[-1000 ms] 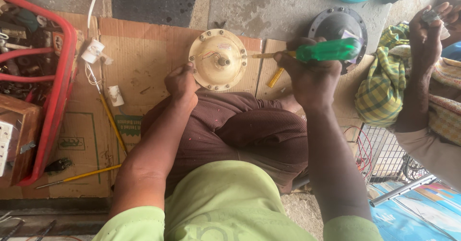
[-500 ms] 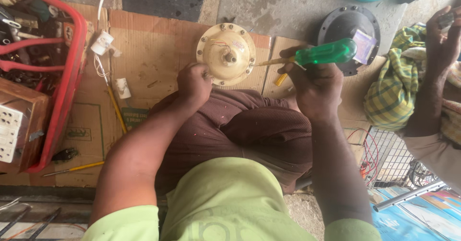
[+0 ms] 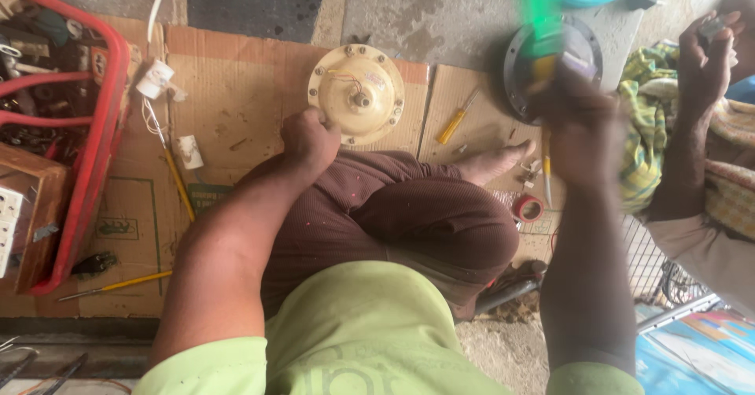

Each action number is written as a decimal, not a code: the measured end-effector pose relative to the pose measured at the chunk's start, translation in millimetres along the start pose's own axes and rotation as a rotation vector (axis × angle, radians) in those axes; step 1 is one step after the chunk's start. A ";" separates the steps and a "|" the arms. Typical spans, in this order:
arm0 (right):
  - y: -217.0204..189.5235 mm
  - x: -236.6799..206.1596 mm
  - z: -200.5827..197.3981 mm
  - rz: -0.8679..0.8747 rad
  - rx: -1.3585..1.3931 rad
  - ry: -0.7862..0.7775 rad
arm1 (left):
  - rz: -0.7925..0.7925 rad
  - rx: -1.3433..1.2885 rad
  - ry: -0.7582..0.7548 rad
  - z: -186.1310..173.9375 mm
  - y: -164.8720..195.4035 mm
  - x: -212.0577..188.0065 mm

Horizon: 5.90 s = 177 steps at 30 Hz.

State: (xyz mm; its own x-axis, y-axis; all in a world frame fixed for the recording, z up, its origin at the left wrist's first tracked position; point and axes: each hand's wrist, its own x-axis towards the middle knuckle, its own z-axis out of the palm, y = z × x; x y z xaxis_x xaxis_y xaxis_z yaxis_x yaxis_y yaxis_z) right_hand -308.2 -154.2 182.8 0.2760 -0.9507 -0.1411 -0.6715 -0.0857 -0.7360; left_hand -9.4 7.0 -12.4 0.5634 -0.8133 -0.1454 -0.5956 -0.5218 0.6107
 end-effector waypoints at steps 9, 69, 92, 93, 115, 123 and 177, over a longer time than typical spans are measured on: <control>128.4 17.7 134.2 0.100 -0.375 -0.029 | -0.706 -1.308 0.009 -40.1 -24.8 8.6; 83.9 -9.0 224.6 0.348 0.088 -0.110 | -0.792 -1.482 0.002 -33.3 -23.6 55.2; 52.7 -6.6 233.3 0.070 -0.119 0.120 | -0.997 -1.599 -0.009 0.5 -33.6 17.0; 52.2 -6.0 233.9 0.053 -0.151 0.133 | -0.986 -1.622 -0.018 0.6 -34.1 16.9; 60.6 -38.5 172.6 0.436 0.719 -0.425 | -0.794 -1.658 -0.715 -18.5 27.2 -40.8; 143.8 19.8 127.5 0.393 -0.185 0.103 | -0.871 -1.723 -0.599 -15.2 21.1 -40.1; 63.6 48.3 215.8 0.711 1.064 -0.145 | -0.680 -1.039 -0.355 -50.1 39.8 23.4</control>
State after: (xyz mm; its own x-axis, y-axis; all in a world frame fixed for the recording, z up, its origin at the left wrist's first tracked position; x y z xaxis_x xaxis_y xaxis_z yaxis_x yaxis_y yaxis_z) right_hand -189.2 -141.3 -13.8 0.2024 -0.6428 -0.7388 0.1568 0.7659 -0.6235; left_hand 8.8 -19.9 47.5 0.2989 -0.5719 -0.7639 0.5614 -0.5420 0.6254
